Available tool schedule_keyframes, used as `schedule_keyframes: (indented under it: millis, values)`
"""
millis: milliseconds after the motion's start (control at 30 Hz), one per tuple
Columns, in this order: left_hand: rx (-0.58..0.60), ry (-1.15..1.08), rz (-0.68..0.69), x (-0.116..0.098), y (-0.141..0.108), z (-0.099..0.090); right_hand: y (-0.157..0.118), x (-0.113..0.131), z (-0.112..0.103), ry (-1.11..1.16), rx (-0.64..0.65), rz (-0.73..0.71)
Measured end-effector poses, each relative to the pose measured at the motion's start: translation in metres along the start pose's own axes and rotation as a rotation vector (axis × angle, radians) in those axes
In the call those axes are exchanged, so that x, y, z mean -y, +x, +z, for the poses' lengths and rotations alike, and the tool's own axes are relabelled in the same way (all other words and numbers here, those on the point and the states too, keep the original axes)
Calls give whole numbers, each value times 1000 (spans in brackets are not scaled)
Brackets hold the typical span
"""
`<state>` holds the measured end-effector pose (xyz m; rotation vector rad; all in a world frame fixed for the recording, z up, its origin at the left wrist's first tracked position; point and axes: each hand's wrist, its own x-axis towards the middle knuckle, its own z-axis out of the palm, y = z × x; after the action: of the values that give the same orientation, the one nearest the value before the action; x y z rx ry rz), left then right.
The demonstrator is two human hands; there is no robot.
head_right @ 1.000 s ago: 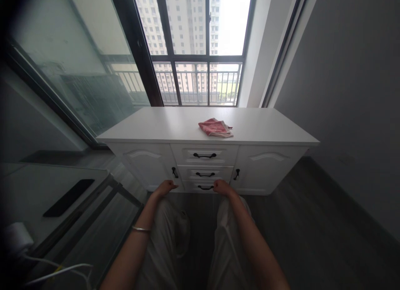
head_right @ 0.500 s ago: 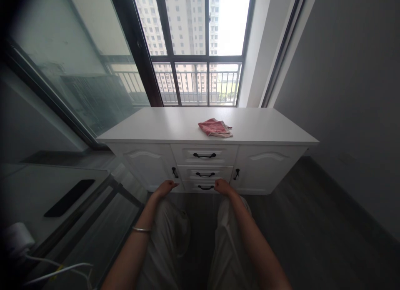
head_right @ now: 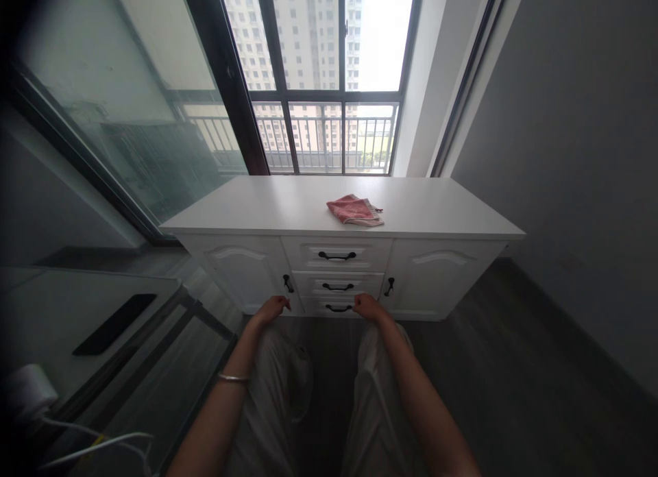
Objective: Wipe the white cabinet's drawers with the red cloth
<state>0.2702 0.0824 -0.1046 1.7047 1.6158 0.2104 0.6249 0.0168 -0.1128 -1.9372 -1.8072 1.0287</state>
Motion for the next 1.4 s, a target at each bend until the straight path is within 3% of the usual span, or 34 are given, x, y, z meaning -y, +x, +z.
schedule_keyframes:
  millis: [1100,1400]
  values:
    - [46,28,49,0,0,-1,13,-16,5,3,-5,-10]
    - [9,34,9,-2,-2,0,12,-14,2,-3,0,-18]
